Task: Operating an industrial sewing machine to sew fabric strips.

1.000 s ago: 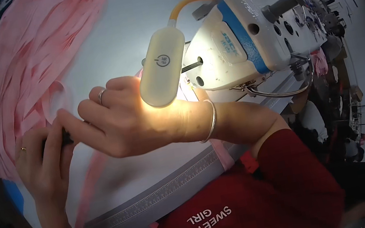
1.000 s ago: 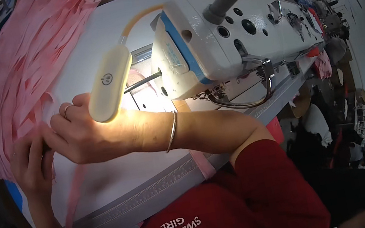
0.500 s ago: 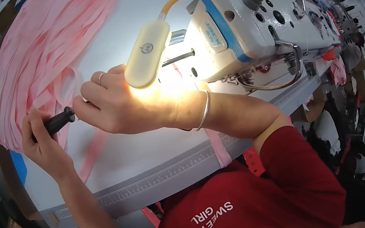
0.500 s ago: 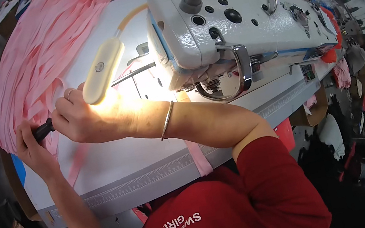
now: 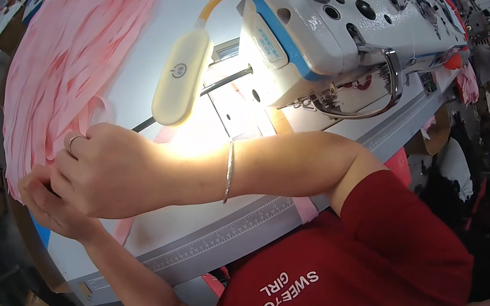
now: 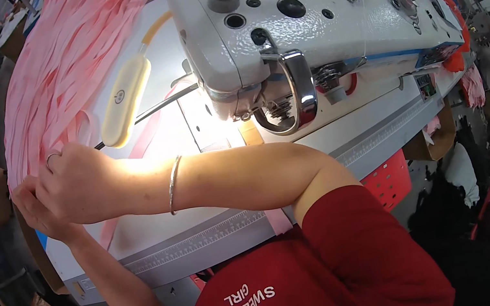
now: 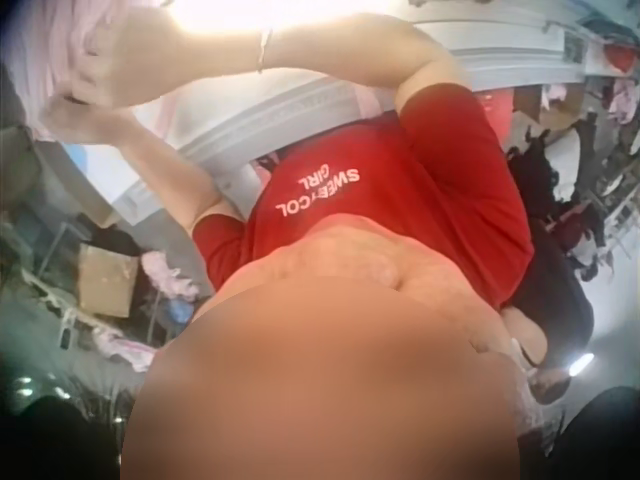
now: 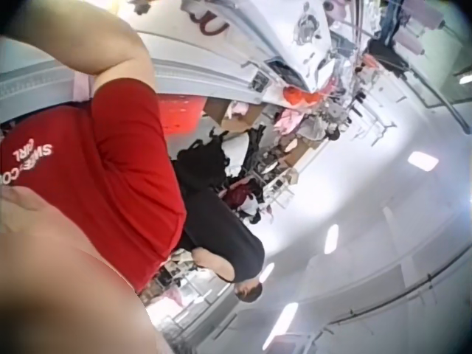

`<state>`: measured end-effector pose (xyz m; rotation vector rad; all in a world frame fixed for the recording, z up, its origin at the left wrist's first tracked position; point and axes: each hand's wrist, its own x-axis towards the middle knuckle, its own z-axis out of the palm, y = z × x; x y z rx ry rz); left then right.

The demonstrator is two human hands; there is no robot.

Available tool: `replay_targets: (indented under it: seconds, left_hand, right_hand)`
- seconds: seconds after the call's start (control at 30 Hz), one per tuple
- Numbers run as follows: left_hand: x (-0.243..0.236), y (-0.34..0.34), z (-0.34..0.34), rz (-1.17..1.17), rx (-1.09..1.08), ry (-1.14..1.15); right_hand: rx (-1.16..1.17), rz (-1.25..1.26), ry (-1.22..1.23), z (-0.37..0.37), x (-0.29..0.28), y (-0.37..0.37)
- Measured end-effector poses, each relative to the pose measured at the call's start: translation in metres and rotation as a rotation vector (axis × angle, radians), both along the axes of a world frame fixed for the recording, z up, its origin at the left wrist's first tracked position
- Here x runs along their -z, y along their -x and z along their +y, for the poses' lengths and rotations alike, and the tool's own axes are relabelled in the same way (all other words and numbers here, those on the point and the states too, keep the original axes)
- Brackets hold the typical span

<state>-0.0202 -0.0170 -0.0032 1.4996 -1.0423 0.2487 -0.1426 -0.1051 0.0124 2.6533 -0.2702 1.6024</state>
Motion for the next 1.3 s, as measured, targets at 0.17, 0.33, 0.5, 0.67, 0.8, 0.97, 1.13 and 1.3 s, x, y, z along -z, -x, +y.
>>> replay_targets:
  seconds: [0.17,0.33,0.5,0.67,0.8,0.97,1.13,1.3]
  left_hand:
    - [0.004,0.004,0.003,0.090,-0.026,-0.022]
    - [0.002,0.008,0.005,0.188,-0.080,-0.041]
    - [-0.002,0.007,0.007,0.141,-0.080,-0.086]
    - [0.001,0.010,0.003,0.206,-0.099,-0.068]
    - [0.003,0.005,0.003,0.291,-0.026,-0.047]
    - [0.002,0.004,0.005,0.374,0.066,-0.052]
    - [0.003,-0.001,0.005,0.403,0.101,-0.110]
    - [0.004,-0.003,0.000,0.315,-0.003,-0.106]
  right_hand:
    - [-0.121,0.220,0.017,-0.003,0.002,0.008]
    - [-0.218,0.345,-0.103,-0.005,-0.007,0.013]
    - [-0.236,0.397,-0.185,-0.004,-0.014,0.014]
    - [-0.224,0.453,-0.188,-0.006,-0.016,0.016]
    - [-0.294,0.568,-0.262,-0.012,-0.016,0.010]
    - [-0.298,0.618,-0.299,-0.014,-0.018,0.007]
    - [-0.231,0.715,-0.280,-0.010,-0.022,0.008]
    - [-0.106,-0.094,0.166,0.026,0.011,0.059]
